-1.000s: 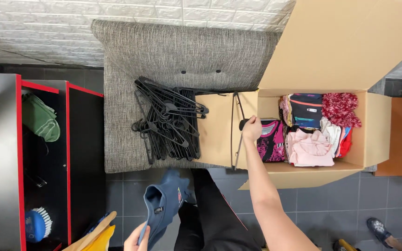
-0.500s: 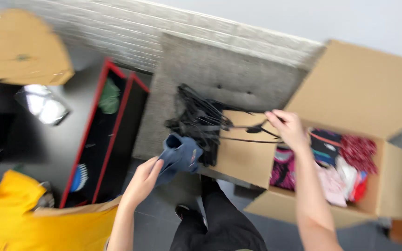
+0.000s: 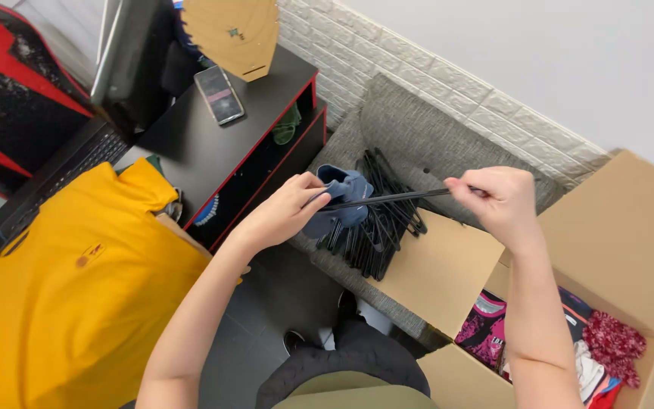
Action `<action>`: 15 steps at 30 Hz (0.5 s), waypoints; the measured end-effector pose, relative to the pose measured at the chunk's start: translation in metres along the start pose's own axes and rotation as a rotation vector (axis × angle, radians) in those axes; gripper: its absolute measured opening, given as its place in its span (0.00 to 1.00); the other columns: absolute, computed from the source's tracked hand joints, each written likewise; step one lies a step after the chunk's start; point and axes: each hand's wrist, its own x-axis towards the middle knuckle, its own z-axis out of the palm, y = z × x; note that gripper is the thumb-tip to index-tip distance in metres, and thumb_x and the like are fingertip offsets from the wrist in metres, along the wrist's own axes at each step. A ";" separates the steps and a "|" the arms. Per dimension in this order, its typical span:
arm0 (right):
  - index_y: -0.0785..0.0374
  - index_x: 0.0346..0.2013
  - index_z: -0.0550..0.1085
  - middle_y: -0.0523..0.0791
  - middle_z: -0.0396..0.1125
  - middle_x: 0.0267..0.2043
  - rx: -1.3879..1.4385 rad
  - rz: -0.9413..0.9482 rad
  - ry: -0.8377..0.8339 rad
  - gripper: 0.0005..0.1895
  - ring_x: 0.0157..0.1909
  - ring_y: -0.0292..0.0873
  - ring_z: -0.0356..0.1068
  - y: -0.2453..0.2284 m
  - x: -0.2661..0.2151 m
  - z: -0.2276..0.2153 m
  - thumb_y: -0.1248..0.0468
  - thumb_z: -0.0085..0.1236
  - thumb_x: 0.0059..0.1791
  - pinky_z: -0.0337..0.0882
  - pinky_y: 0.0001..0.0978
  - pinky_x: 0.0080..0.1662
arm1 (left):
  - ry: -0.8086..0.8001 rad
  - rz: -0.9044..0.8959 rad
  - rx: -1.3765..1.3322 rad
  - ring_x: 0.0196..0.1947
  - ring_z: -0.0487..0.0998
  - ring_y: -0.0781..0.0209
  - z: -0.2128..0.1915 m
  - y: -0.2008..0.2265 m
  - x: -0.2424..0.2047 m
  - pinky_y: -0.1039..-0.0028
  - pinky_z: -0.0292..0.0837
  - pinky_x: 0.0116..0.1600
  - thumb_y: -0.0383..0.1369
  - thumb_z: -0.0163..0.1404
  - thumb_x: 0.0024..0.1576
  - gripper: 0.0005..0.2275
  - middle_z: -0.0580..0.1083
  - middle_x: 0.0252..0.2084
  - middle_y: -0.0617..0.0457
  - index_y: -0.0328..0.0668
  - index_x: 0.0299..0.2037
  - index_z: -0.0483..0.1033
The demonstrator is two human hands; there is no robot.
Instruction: Unpacking clothes from a box, placing them on hangers, and stacking them on a desk
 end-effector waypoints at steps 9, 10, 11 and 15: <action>0.56 0.20 0.66 0.44 0.54 0.14 0.166 -0.115 0.018 0.23 0.21 0.54 0.65 -0.120 0.019 0.122 0.56 0.56 0.58 0.66 0.35 0.29 | 0.045 0.085 -0.153 0.55 0.78 0.44 -0.002 0.004 -0.041 0.57 0.77 0.55 0.45 0.33 0.72 0.24 0.74 0.57 0.45 0.35 0.61 0.76; 0.56 0.20 0.66 0.44 0.54 0.14 0.165 -0.119 0.016 0.23 0.21 0.54 0.65 -0.123 0.021 0.118 0.56 0.56 0.58 0.66 0.35 0.29 | 0.049 0.085 -0.154 0.55 0.78 0.44 -0.007 0.004 -0.052 0.57 0.77 0.55 0.45 0.33 0.72 0.24 0.74 0.57 0.45 0.35 0.61 0.76; 0.55 0.19 0.64 0.43 0.53 0.14 0.182 -0.098 0.041 0.24 0.21 0.49 0.62 -0.126 0.021 0.115 0.56 0.56 0.58 0.65 0.33 0.30 | 0.043 0.059 -0.016 0.53 0.79 0.47 -0.011 0.005 -0.063 0.60 0.77 0.53 0.46 0.33 0.72 0.24 0.75 0.56 0.48 0.37 0.60 0.76; 0.55 0.19 0.64 0.44 0.51 0.15 0.239 -0.052 0.112 0.26 0.21 0.41 0.58 -0.154 0.019 0.113 0.56 0.56 0.60 0.62 0.32 0.30 | 0.046 0.010 0.070 0.49 0.80 0.44 -0.019 0.008 -0.096 0.57 0.78 0.51 0.47 0.32 0.72 0.25 0.75 0.56 0.49 0.37 0.59 0.77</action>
